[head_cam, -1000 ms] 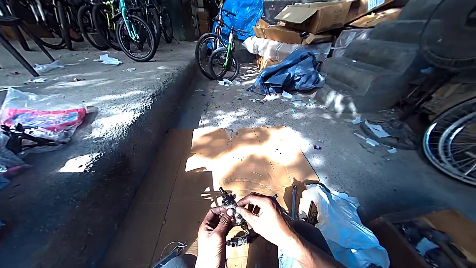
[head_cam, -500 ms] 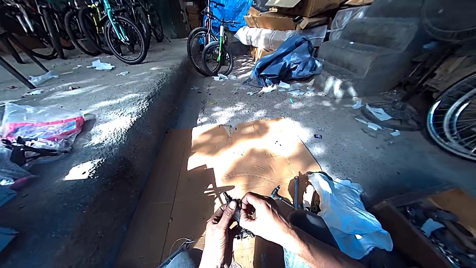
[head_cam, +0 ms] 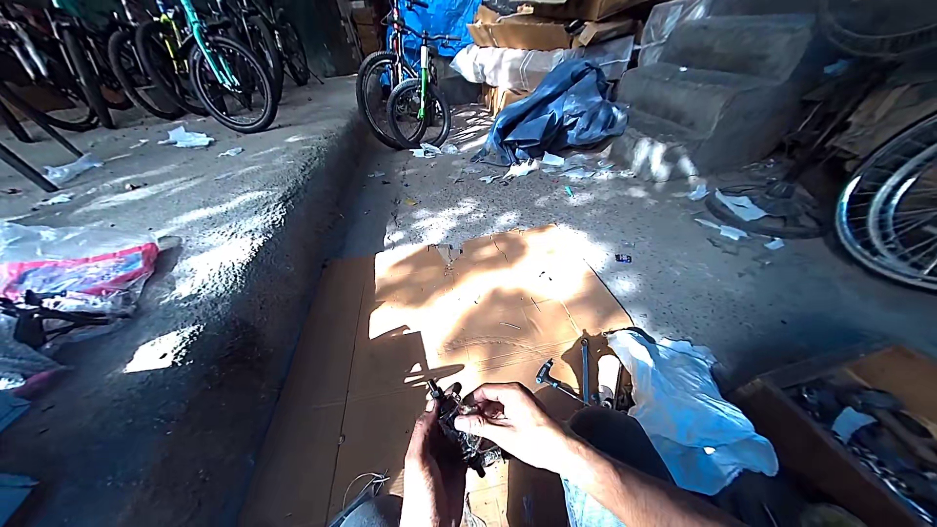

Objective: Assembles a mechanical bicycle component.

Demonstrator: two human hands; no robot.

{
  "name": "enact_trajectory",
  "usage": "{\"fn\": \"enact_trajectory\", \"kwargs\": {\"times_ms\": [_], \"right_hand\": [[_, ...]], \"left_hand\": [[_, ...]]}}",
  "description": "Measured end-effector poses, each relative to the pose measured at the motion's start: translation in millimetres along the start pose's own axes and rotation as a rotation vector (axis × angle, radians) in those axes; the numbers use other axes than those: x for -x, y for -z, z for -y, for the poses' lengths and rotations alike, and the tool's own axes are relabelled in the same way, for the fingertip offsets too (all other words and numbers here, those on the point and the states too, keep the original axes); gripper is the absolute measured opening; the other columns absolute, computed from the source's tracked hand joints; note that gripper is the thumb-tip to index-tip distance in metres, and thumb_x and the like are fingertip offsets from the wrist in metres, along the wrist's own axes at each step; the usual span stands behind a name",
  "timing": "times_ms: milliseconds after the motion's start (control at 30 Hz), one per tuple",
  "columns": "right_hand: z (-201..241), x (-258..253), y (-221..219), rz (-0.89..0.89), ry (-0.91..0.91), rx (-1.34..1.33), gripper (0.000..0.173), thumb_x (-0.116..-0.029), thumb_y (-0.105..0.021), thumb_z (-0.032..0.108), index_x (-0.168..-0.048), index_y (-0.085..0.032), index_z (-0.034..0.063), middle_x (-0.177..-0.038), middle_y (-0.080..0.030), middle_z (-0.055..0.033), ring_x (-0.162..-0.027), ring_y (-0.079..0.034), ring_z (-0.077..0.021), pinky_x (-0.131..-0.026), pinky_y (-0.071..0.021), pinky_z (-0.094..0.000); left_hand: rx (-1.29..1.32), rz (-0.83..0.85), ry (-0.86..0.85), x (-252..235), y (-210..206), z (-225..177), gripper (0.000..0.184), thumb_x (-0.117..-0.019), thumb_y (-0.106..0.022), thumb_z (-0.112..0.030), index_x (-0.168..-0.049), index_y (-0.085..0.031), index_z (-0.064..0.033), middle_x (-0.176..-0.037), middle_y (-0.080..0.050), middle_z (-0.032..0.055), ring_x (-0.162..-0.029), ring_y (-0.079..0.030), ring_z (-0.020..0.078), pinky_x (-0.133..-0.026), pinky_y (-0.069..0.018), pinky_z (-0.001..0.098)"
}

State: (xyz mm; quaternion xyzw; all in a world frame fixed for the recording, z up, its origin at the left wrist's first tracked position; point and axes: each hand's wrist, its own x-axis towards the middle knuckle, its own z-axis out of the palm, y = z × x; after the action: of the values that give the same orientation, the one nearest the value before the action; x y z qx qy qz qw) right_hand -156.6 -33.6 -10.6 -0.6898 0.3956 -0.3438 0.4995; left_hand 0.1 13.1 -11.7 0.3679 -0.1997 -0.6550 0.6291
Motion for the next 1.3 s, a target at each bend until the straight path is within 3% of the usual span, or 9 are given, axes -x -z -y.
{"fn": "enact_trajectory", "kwargs": {"times_ms": [67,167,233,333,567,733,933,1067,1300], "right_hand": [[-2.9,-3.4,-2.0,-0.03,0.029,-0.053,0.027,-0.0953,-0.074,0.032,-0.097,-0.075,0.0043,-0.088,-0.073,-0.0031,-0.078,-0.069,-0.0077,-0.075,-0.0592,-0.0272],[-8.4,-3.9,-2.2,-0.06,0.079,0.018,0.017,-0.0971,-0.065,0.021,-0.098,-0.072,0.0059,-0.088,-0.072,-0.0027,-0.08,-0.068,-0.009,-0.076,-0.0576,-0.03],[-7.1,-1.7,-6.5,-0.091,0.127,0.145,0.018,-0.0983,-0.06,0.022,-0.1,-0.069,0.0066,-0.092,-0.07,-0.0047,-0.084,-0.067,-0.0116,-0.078,-0.0569,-0.0316],[-2.1,0.3,-11.7,-0.117,0.125,0.402,0.02,-0.101,-0.054,0.023,-0.108,-0.067,0.0086,-0.105,-0.068,-0.0079,-0.096,-0.067,-0.0165,-0.085,-0.056,-0.0337],[7.9,-12.9,-9.4,-0.201,-0.151,0.594,0.022,-0.0902,-0.061,0.025,-0.107,-0.068,0.0118,-0.096,-0.071,-0.0062,-0.09,-0.07,-0.021,-0.078,-0.056,-0.0434],[10.8,-9.3,-9.2,-0.225,-0.049,0.493,0.02,-0.0951,-0.058,0.03,-0.1,-0.067,0.0127,-0.083,-0.068,-0.0036,-0.079,-0.067,-0.0168,-0.072,-0.0546,-0.0385],[-6.8,-5.8,2.0,0.071,-0.098,0.007,0.052,-0.0937,-0.069,0.054,-0.118,-0.068,0.0087,-0.104,-0.071,-0.0049,-0.089,-0.07,-0.0142,-0.081,-0.0597,-0.0358],[-11.2,-7.7,-4.3,0.017,-0.051,0.195,0.029,-0.097,-0.062,0.032,-0.093,-0.071,0.005,-0.097,-0.069,-0.0087,-0.091,-0.067,-0.0169,-0.082,-0.055,-0.0377],[-5.1,0.0,-16.3,-0.044,0.031,0.391,0.018,-0.0954,-0.052,0.011,-0.105,-0.066,0.0043,-0.098,-0.068,-0.0123,-0.094,-0.068,-0.0241,-0.084,-0.055,-0.0424]], "left_hand": [[-0.039,0.002,0.007,0.3,0.2,2.8,0.052,-0.1094,-0.028,-0.039,-0.132,-0.057,-0.0023,-0.111,-0.07,0.0175,-0.092,-0.071,0.0248,-0.075,-0.0612,0.0415],[-0.205,-0.052,-0.016,-2.5,4.6,7.6,0.06,-0.0964,-0.064,-0.041,-0.136,-0.05,0.0015,-0.107,-0.068,0.0201,-0.09,-0.07,0.0272,-0.078,-0.062,0.0431],[-0.23,-0.184,-0.053,-5.7,1.5,7.9,0.05,-0.0918,-0.077,-0.025,-0.123,-0.054,0.0064,-0.099,-0.069,0.0235,-0.083,-0.072,0.0303,-0.074,-0.0637,0.045],[-0.19,-0.242,-0.092,-6.2,-1.2,6.7,0.029,-0.0944,-0.074,-0.016,-0.108,-0.066,0.0083,-0.092,-0.071,0.0222,-0.079,-0.072,0.0288,-0.071,-0.0634,0.0433],[-0.173,-0.159,-0.1,-6.3,1.2,4.0,0.028,-0.1016,-0.063,-0.014,-0.115,-0.066,0.0108,-0.103,-0.072,0.0254,-0.089,-0.074,0.0332,-0.079,-0.0637,0.0482],[-0.196,-0.271,-0.064,-5.9,-3.1,2.5,0.032,-0.1055,-0.056,-0.022,-0.114,-0.066,0.0072,-0.102,-0.072,0.0216,-0.086,-0.074,0.0322,-0.07,-0.064,0.0493],[-0.17,-0.194,-0.054,-6.4,5.9,0.1,0.038,-0.1063,-0.055,-0.026,-0.13,-0.059,0.0042,-0.11,-0.07,0.0223,-0.095,-0.071,0.0306,-0.081,-0.0615,0.0461],[-0.167,-0.184,-0.081,-7.9,6.9,2.3,0.035,-0.1031,-0.06,-0.018,-0.13,-0.058,0.0035,-0.11,-0.068,0.0223,-0.094,-0.07,0.0298,-0.081,-0.0612,0.045],[-0.308,-0.18,-0.22,-9.4,4.7,8.8,0.028,-0.0964,-0.07,-0.014,-0.114,-0.066,0.0074,-0.094,-0.072,0.0207,-0.083,-0.072,0.0277,-0.077,-0.0629,0.0425]]}}
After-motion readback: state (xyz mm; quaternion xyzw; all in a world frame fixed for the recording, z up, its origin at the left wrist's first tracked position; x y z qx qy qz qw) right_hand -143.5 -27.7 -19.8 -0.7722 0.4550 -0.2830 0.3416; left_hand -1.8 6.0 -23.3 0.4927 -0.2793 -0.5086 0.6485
